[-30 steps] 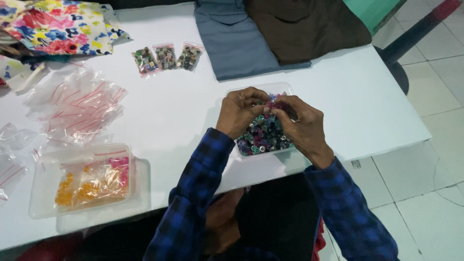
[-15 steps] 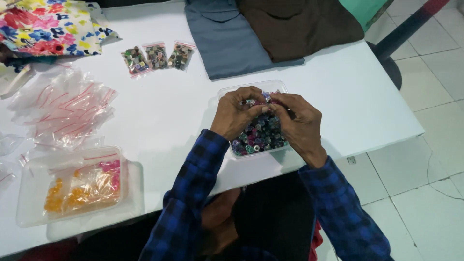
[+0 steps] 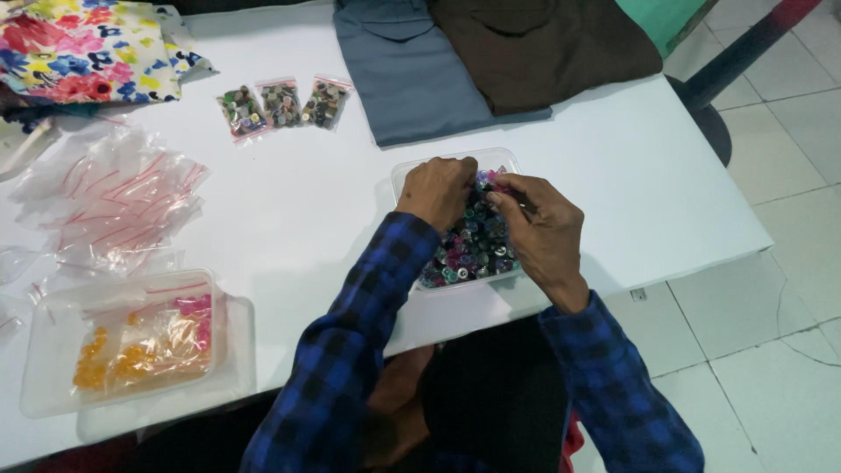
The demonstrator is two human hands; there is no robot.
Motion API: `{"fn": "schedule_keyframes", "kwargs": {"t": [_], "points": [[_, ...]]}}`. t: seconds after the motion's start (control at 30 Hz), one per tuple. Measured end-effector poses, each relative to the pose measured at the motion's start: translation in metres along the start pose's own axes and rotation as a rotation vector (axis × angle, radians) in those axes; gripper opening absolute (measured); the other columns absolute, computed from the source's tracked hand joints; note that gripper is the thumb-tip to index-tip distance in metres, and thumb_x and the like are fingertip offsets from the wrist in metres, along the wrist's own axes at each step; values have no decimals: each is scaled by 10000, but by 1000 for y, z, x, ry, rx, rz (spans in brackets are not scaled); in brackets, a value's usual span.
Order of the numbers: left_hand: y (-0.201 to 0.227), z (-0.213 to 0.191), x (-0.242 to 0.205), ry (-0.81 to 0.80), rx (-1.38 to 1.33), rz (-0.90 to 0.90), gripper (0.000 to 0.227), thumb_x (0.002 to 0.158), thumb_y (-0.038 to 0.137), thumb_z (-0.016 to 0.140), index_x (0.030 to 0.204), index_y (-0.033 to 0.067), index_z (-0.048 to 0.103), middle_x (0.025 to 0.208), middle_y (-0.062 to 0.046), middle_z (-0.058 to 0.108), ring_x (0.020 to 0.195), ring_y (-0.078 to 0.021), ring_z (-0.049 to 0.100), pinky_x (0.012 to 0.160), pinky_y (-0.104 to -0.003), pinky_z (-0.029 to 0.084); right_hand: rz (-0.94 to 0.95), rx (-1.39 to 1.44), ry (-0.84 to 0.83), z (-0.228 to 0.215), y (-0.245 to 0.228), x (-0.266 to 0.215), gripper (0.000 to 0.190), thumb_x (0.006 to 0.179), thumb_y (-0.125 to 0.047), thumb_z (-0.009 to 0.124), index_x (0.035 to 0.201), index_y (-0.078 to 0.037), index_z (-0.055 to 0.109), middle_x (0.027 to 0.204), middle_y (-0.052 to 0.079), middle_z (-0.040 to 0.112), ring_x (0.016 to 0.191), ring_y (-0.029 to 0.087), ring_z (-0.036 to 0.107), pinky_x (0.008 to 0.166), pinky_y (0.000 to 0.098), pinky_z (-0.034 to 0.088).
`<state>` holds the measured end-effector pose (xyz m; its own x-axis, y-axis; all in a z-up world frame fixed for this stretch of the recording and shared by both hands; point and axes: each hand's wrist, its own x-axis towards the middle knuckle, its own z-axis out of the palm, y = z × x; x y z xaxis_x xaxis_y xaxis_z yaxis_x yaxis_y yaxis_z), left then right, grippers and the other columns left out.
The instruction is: Sorting small colorful buttons from a container and placing them into plastic bags
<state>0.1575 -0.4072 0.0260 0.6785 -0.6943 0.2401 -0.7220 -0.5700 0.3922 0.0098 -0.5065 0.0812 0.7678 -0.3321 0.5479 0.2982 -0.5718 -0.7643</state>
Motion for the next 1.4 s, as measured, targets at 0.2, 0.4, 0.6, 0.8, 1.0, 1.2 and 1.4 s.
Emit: {"fn": "schedule_keyframes", "kwargs": {"t": [0.2, 0.4, 0.6, 0.8, 1.0, 1.2, 1.4], "points": [[-15, 23, 5, -3, -119, 1, 251, 870, 45, 640, 1093, 140, 705, 794, -62, 713, 821, -362, 751, 736, -515, 631, -1, -26, -15, 1, 1, 0, 154, 947, 31, 736, 1100, 21, 721, 1008, 179, 715, 926, 270, 752, 716, 323, 673], [-8, -4, -4, 57, -233, -45, 224, 830, 98, 709, 1051, 118, 681, 808, -99, 725, 827, -427, 736, 728, -588, 623, -6, -157, -42, 2, 9, 0, 159, 931, 30, 758, 1087, 35, 729, 967, 207, 724, 880, 349, 752, 667, 363, 675], [-7, -1, -3, -73, -94, -97, 306, 838, 55, 649, 1107, 167, 746, 858, -134, 741, 855, -399, 751, 769, -521, 640, 41, -142, -38, 0, 15, -2, 166, 941, 0, 753, 1106, 8, 739, 989, 193, 729, 910, 309, 748, 688, 357, 661], [-12, 26, 7, -107, -82, -147, 274, 806, 63, 640, 1044, 111, 767, 858, -179, 723, 871, -429, 748, 748, -547, 635, 44, -150, -53, 4, 12, -1, 174, 939, 17, 739, 1112, 5, 750, 1000, 200, 739, 921, 339, 750, 705, 381, 668], [-3, 16, 2, -95, -17, -98, 275, 833, 91, 654, 1082, 123, 765, 868, -183, 711, 871, -415, 751, 739, -524, 637, 31, -197, -59, 4, 20, -2, 161, 929, 2, 762, 1089, -6, 754, 982, 188, 739, 903, 340, 747, 660, 361, 653], [-1, -4, -5, 47, -267, -75, 235, 835, 67, 679, 1067, 84, 709, 854, -197, 728, 826, -448, 743, 713, -540, 640, 35, -172, -54, 4, 17, -3, 167, 923, 25, 756, 1088, 2, 757, 993, 190, 743, 917, 329, 749, 696, 361, 661], [7, -29, -28, 163, -626, -16, 139, 779, 80, 762, 865, 171, 702, 814, 3, 773, 764, -246, 766, 724, -392, 595, 3, -103, -41, 5, 17, -3, 176, 886, 92, 757, 1052, 35, 743, 962, 209, 732, 863, 360, 751, 677, 358, 660]]}}
